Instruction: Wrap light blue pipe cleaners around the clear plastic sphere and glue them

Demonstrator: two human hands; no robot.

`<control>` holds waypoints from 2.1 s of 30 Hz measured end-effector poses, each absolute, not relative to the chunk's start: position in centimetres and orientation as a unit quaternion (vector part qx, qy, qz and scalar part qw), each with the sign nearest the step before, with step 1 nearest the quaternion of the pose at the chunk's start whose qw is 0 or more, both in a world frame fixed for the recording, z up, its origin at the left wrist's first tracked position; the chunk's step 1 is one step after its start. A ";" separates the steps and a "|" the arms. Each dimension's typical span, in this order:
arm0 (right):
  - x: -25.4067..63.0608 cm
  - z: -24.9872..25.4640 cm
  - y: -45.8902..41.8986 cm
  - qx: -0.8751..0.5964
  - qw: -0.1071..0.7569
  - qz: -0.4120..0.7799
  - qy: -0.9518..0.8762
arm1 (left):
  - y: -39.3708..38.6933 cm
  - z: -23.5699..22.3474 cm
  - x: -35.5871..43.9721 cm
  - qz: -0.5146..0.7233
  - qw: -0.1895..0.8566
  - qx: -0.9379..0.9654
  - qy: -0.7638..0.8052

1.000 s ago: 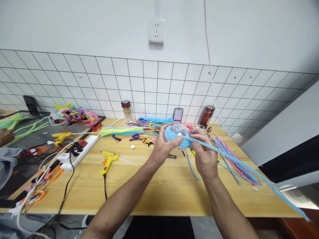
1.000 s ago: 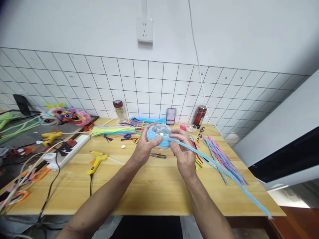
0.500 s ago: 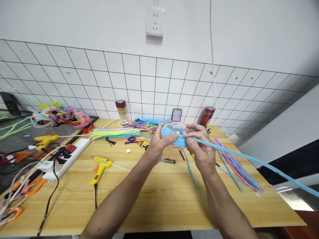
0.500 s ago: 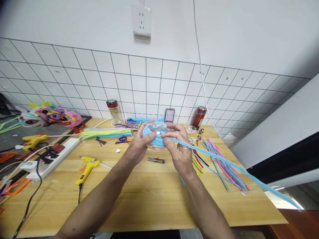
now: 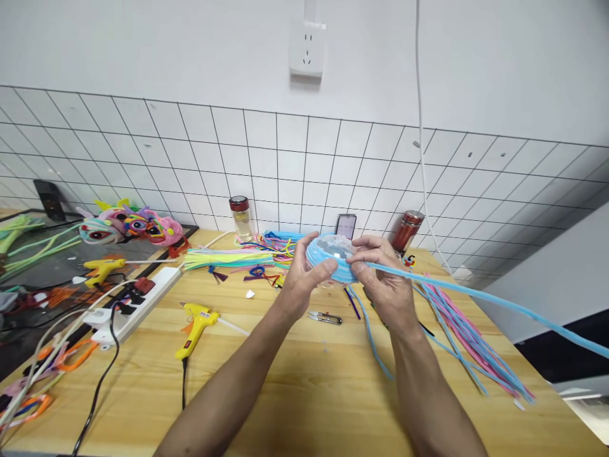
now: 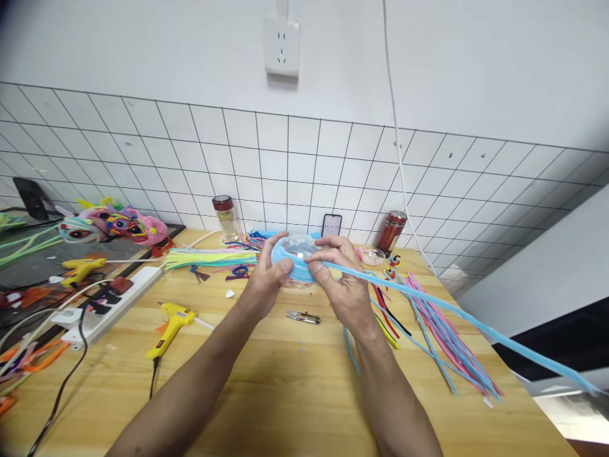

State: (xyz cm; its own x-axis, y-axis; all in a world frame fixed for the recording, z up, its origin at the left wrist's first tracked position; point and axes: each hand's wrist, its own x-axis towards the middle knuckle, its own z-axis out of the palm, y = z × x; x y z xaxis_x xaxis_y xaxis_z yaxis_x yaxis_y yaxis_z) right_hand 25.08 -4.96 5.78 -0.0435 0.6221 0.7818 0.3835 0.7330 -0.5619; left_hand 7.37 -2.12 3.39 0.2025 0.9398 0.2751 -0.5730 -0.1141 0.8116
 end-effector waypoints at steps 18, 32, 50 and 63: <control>24.4 4.9 -4.2 -0.347 0.606 0.073 -0.712 | -3.3 3.3 8.5 0.674 0.478 0.488 0.280; 24.9 5.2 -4.7 -0.338 0.591 0.057 -0.730 | -2.9 3.0 8.1 0.645 0.534 0.484 0.255; 25.0 5.6 -5.1 -0.342 0.547 0.044 -0.763 | -2.8 4.0 8.4 0.639 0.616 0.401 0.227; 25.1 5.5 -4.7 -0.347 0.574 0.130 -0.730 | -2.5 4.2 8.0 0.634 0.632 0.368 0.251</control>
State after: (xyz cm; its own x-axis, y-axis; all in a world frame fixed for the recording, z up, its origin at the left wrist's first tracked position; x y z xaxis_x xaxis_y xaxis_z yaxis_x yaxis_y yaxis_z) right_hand 25.13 -4.69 5.45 -0.1011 0.6564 0.7476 0.3580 0.7251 -0.5883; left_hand 8.03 -2.54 4.18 0.0703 0.9864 0.1488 -0.6164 -0.0743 0.7839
